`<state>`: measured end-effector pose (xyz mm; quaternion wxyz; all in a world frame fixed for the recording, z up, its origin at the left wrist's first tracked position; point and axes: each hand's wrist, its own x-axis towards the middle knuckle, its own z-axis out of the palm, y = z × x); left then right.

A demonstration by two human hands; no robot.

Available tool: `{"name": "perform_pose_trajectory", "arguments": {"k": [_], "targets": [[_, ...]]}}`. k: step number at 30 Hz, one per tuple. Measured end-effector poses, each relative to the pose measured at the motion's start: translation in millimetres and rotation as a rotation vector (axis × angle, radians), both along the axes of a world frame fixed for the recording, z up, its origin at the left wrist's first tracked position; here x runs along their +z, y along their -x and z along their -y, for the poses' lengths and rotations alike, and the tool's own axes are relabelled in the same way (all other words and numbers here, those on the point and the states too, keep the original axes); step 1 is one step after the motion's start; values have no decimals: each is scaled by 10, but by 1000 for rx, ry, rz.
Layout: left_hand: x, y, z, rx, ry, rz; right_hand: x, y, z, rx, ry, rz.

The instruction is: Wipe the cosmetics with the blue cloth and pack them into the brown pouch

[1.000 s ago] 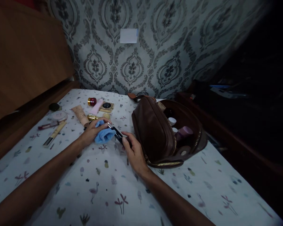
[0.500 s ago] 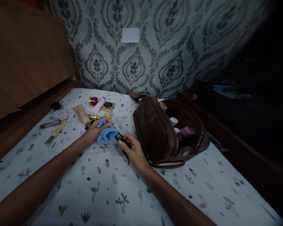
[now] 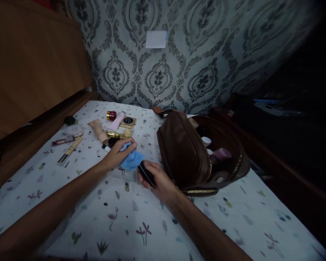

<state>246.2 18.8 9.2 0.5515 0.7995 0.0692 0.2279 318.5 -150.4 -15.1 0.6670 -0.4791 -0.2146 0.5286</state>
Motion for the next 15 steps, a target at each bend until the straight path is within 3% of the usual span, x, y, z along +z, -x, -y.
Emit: {"name": "perform_pose_trajectory", "arguments": {"k": [3, 7, 9, 15], "targets": [[27, 13, 47, 20, -143, -6, -20, 24, -2, 20, -4, 76], [15, -1, 44, 40, -205, -12, -39, 71, -20, -163, -72, 383], [15, -4, 34, 50, -217, -12, -38, 86, -26, -172, -89, 444], [45, 8, 28, -16, -125, 48, 35, 105, 11, -46, 46, 76]]}}
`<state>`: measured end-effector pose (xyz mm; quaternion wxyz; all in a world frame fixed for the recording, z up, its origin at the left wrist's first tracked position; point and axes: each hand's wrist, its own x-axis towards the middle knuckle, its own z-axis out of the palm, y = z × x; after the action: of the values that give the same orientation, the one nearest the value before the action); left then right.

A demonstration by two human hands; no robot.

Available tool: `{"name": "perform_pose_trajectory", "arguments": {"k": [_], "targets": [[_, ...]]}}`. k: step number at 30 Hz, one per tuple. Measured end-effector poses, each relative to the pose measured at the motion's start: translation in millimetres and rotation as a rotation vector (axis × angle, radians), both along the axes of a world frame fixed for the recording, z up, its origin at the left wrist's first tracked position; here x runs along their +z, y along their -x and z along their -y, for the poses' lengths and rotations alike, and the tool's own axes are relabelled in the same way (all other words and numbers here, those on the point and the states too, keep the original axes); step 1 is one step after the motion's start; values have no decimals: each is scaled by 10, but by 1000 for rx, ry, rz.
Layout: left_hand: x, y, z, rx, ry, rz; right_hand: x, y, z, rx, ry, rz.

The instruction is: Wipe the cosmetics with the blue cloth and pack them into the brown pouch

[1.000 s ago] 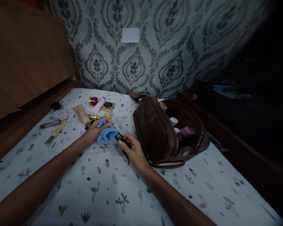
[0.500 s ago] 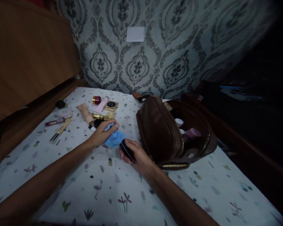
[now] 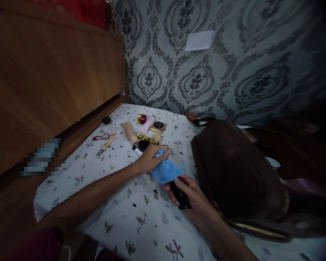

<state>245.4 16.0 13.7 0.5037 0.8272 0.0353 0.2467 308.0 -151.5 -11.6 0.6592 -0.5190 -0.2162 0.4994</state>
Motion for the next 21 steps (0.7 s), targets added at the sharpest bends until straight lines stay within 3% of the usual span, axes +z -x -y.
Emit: {"name": "perform_pose_trajectory", "arguments": {"k": [4, 9, 11, 18, 21], "targets": [[-14, -13, -23, -18, 59, 9, 27, -6, -10, 9, 58, 3], [-55, -35, -58, 21, 47, 31, -33, -5, -55, -162, 80, 522], [-60, -33, -62, 29, 71, 23, -31, 1, -60, -241, 68, 626], [-106, -40, 60, 94, 321, 38, -66, 52, -81, -133, 137, 158], [-164, -53, 183, 150, 419, 26, -177, 44, -86, -152, 105, 118]]}}
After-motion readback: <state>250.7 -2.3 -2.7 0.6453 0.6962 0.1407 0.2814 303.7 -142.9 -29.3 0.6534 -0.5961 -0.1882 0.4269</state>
